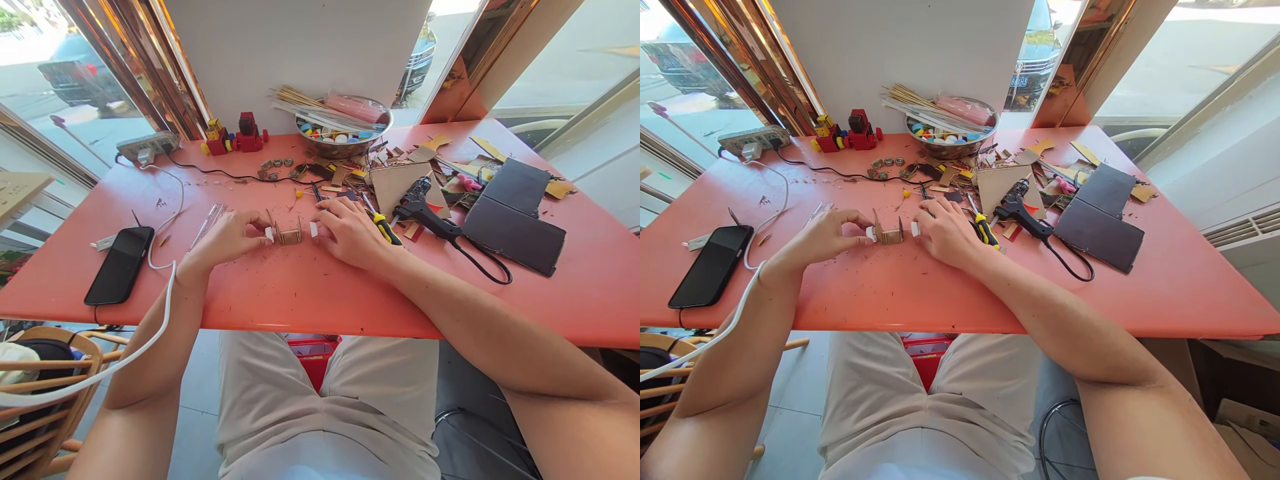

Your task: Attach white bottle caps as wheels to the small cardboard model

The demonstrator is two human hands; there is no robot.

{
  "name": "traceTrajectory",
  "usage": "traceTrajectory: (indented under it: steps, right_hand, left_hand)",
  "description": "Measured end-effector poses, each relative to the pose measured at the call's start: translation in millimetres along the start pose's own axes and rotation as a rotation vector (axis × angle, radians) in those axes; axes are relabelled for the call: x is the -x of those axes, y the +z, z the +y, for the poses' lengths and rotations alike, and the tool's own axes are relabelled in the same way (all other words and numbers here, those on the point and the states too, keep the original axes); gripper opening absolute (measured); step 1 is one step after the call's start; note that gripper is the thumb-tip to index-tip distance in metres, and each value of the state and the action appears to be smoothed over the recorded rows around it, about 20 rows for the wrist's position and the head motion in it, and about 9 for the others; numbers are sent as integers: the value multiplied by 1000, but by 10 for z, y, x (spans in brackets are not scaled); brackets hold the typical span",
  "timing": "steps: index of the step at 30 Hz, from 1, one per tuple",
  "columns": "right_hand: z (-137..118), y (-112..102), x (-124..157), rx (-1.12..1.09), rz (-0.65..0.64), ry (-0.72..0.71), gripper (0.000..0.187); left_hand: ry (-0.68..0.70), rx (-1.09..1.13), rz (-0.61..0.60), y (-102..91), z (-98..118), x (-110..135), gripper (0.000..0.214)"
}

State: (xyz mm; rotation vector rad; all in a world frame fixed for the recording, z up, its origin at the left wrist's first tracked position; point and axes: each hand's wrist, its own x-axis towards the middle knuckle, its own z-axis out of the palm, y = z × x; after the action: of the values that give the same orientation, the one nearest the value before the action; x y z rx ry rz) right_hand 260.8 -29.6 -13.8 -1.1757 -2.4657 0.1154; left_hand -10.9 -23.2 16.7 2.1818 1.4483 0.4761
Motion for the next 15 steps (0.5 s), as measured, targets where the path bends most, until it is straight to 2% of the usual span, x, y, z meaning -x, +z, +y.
traceTrajectory:
  steps: [15]
  right_hand:
    - [6, 16, -16, -1, 7, -14, 28]
  left_hand:
    - [17, -18, -11, -15, 16, 2, 30]
